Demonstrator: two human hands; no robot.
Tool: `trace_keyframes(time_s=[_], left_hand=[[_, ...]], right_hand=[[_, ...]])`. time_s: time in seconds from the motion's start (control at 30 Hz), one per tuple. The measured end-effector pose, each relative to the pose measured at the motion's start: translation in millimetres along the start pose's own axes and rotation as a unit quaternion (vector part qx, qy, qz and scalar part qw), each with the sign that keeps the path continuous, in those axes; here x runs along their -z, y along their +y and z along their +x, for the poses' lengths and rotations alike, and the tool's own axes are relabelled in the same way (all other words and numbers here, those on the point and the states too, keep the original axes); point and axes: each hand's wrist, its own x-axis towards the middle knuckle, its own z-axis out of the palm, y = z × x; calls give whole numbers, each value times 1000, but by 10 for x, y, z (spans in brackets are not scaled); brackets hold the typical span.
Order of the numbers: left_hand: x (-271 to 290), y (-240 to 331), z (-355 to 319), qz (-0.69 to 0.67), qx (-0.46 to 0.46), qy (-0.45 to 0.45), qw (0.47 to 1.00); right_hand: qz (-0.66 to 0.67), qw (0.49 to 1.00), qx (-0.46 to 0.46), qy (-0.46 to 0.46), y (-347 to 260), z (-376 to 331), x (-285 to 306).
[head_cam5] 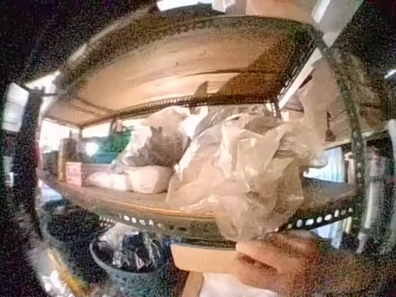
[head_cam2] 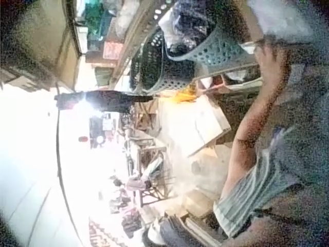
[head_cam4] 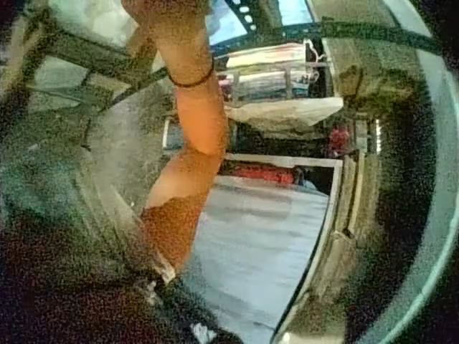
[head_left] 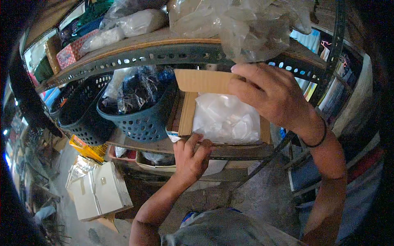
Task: Organizing cardboard sheets, checking box contents, and tidying a supply storage area.
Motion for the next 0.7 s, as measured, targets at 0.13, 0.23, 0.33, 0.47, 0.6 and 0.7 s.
trace_keyframes(time_s=[0.13,0.23,0.33,0.47,0.6,0.7], left_hand=[[131,34,128,24,-13,-40,999],[212,59,200,59,-23,-97,993],[231,90,266,75,-23,-113,991],[236,77,291,63,-14,-104,992],[217,82,304,44,-12,-81,996],[194,97,307,49,-8,-90,995]], right_hand=[[6,1000,4,-26,-4,16,29],[16,1000,2,-21,10,-1,23],[9,1000,13,-7,13,-5,31],[-106,993,46,3,-31,32,34],[-162,981,-36,-102,-339,129,109],[-143,985,-79,-63,-378,152,118]])
